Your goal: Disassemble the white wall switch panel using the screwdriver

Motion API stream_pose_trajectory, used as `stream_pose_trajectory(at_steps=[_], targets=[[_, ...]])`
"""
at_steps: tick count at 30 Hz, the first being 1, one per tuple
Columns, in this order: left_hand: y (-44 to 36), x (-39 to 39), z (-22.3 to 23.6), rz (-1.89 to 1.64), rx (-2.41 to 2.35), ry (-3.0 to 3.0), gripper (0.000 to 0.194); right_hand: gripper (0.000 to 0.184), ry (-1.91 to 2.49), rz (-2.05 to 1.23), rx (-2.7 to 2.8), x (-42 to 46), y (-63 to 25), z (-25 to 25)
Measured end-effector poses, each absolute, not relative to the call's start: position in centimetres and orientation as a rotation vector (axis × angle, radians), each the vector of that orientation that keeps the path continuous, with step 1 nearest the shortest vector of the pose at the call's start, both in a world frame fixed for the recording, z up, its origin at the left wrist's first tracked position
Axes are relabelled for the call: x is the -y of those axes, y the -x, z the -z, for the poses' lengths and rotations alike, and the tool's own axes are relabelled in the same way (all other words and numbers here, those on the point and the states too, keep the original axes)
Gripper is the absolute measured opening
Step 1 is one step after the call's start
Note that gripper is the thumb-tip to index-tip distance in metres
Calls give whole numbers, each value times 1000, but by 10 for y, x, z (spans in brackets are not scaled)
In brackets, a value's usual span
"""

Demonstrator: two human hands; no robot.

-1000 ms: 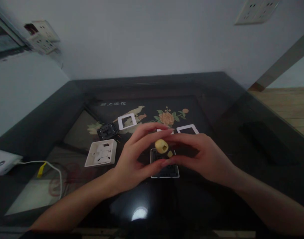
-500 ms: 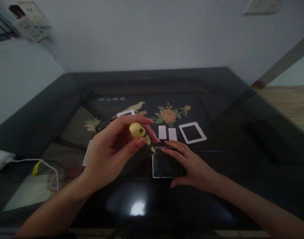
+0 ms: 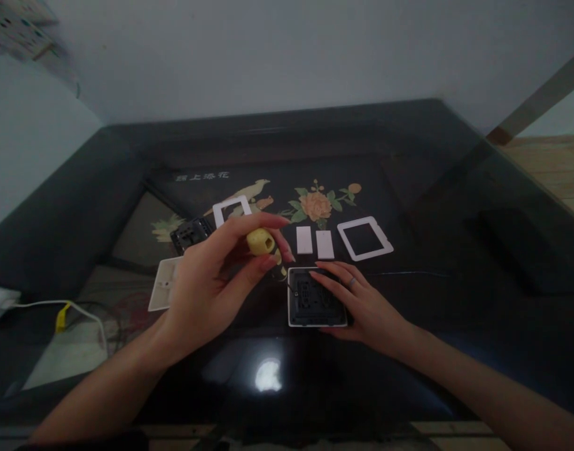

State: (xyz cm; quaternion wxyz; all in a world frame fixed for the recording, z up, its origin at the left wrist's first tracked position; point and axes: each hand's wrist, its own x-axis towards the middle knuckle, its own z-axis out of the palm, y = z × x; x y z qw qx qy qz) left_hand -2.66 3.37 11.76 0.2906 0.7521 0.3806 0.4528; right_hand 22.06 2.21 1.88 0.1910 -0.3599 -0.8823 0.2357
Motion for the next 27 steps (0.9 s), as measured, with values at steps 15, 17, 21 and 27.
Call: stream_pose_trajectory(at_steps=[15,17,21,27], targets=[[23,-30,-114,-1207,-965,-1986,34,84,967,-581,2492,-21,-223,-10],[24,-30,-114,-1198,-942,-1988,35,83,971,-579,2489,-21,-223,-11],[25,-31,-113,-1176,-920,-1988,36,84,970,-566,2499,-21,-223,-10],[24,-30,-111,-1176,-902,-1984,35,85,953,-536,2511,-22,-223,-10]])
